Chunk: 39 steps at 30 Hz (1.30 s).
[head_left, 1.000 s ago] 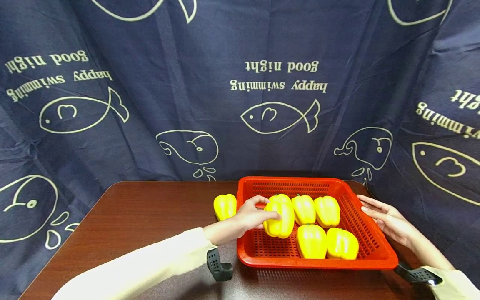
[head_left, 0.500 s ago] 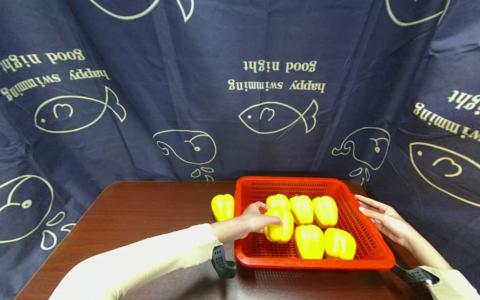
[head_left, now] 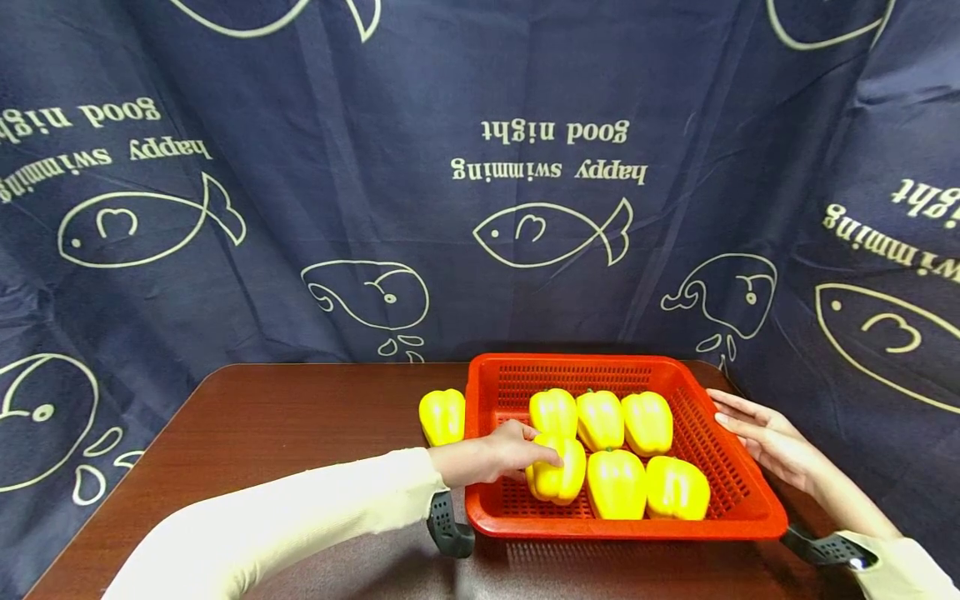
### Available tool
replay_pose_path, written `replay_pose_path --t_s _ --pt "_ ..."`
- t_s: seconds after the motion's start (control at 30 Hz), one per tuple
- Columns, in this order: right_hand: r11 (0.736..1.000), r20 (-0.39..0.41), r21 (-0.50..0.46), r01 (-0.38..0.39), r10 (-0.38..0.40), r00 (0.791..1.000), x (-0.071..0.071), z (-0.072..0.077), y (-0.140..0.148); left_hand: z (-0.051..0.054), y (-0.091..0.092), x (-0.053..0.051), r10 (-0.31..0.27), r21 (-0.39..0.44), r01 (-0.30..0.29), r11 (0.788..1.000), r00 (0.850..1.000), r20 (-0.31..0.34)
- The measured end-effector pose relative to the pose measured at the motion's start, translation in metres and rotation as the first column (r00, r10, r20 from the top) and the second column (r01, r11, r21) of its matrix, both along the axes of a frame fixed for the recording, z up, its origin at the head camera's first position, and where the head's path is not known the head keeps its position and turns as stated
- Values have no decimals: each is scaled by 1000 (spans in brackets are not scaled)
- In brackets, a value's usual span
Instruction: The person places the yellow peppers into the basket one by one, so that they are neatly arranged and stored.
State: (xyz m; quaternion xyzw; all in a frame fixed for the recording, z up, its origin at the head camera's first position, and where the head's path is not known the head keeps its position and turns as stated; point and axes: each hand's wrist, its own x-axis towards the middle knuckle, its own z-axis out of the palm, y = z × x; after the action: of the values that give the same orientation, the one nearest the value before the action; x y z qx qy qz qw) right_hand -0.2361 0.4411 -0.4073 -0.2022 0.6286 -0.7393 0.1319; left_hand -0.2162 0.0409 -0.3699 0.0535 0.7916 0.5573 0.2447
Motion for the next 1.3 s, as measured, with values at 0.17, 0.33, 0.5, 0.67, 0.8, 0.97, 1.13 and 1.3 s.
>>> replay_pose_path --t_s 0.17,0.33,0.5,0.67,0.8,0.97,1.13,1.3 --pt "1000 9 -1 -8 8 1000 1 1 0 -5 3 0 -6 -17 6 1000 1000 -3" --pt "1000 15 -10 -12 12 1000 1 2 -1 -7 6 1 -8 -20 8 1000 1000 -1" --pt "999 4 -24 -26 26 1000 0 2 -1 -10 7 1 -9 -20 9 1000 1000 18" --pt "999 4 -24 -26 26 1000 0 1 0 -11 7 1 -7 -24 7 1000 1000 25" --pt "999 3 -25 -29 29 1000 0 0 0 -11 7 2 -9 -26 9 1000 1000 13" --pt "999 1 -27 -28 28 1000 0 0 -1 -10 7 4 -4 -25 4 1000 1000 -6" --pt "1000 6 -20 -19 19 1000 1 0 -2 -4 4 5 6 -62 -9 998 999 -50" --pt "999 7 -25 -21 21 1000 1 0 -2 1 2 6 3 -97 -12 995 995 -96"
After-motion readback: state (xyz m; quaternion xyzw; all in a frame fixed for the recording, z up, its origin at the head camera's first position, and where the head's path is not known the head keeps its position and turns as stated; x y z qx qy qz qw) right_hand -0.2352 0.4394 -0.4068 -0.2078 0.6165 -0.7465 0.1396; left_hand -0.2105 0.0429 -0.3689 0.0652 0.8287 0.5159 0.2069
